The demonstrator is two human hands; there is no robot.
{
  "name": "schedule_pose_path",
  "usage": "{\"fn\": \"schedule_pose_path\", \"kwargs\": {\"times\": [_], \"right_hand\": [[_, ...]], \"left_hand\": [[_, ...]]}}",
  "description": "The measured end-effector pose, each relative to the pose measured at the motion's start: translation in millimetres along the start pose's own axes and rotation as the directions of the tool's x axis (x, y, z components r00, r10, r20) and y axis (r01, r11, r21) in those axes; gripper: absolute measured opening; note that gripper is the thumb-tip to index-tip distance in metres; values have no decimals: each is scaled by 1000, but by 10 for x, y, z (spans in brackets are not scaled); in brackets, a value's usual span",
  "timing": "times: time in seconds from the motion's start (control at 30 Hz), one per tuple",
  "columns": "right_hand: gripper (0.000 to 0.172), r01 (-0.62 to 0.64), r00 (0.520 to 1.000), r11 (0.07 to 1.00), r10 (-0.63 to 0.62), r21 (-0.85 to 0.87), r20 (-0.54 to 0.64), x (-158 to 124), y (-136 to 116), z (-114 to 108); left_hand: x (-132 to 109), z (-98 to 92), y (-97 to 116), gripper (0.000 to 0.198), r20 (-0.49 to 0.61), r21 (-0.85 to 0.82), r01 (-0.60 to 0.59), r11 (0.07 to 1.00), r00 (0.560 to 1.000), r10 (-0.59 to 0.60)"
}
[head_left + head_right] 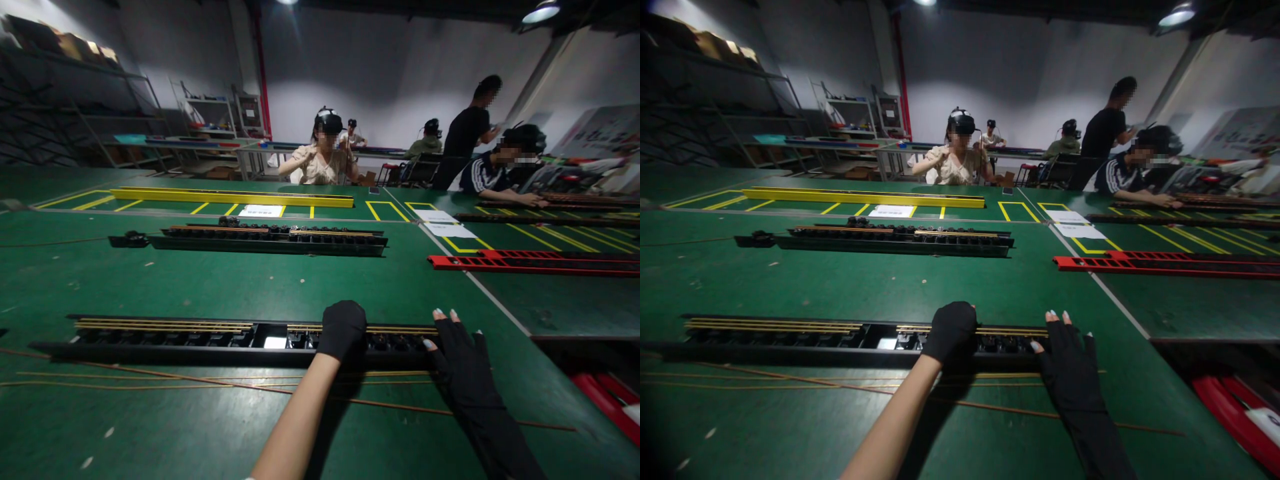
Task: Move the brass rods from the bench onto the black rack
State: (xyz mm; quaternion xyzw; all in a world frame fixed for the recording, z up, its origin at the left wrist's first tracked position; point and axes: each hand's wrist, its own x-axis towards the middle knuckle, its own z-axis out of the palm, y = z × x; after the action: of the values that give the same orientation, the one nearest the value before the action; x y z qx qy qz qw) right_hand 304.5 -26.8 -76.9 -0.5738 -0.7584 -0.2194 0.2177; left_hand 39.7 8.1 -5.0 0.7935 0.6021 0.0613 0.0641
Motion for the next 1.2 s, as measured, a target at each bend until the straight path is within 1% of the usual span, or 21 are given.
{"fn": "schedule_pose_path", "kwargs": {"times": [0.07, 0.17, 0.3, 0.47, 0.67, 0.8, 0.93, 1.03, 1.2], "right_hand": [[53, 23, 1000, 1000, -23, -13, 13, 34, -30, -48], [57, 84, 996, 996, -84, -8, -14, 82, -109, -95], [61, 166, 986, 985, -164, 39, -40, 78, -216, -42], [64, 143, 989, 985, -137, 100, -61, 26, -238, 60], [64, 155, 986, 980, -146, 125, -79, 78, -268, -4], [66, 175, 983, 972, -163, 159, -84, 111, -400, -48], [68, 169, 986, 970, -162, 176, -49, 94, -511, -27], [68, 152, 988, 974, -145, 166, -51, 83, -531, 1], [70, 169, 984, 973, -158, 155, -85, 99, -519, 0]], "left_hand": [[5, 5, -1, 35, -1, -2, 4, 1000, 1000, -4], [6, 17, -6, 32, -6, -7, 2, 1000, 1000, -2], [9, 40, -14, 32, -10, -8, -3, 1000, 1000, 3], [8, 42, -19, 34, -3, -13, -14, 1000, 1000, 14], [2, 27, -17, 37, -4, -10, -17, 1000, 1000, 17], [8, 43, -23, 33, -12, -9, -18, 1000, 1000, 18], [-9, 37, -23, 29, -22, -9, -25, 1000, 999, 25], [-19, 29, -19, 31, -27, -6, -29, 1000, 999, 29], [-5, 36, -19, 34, -23, -3, -22, 1000, 1000, 22]]}}
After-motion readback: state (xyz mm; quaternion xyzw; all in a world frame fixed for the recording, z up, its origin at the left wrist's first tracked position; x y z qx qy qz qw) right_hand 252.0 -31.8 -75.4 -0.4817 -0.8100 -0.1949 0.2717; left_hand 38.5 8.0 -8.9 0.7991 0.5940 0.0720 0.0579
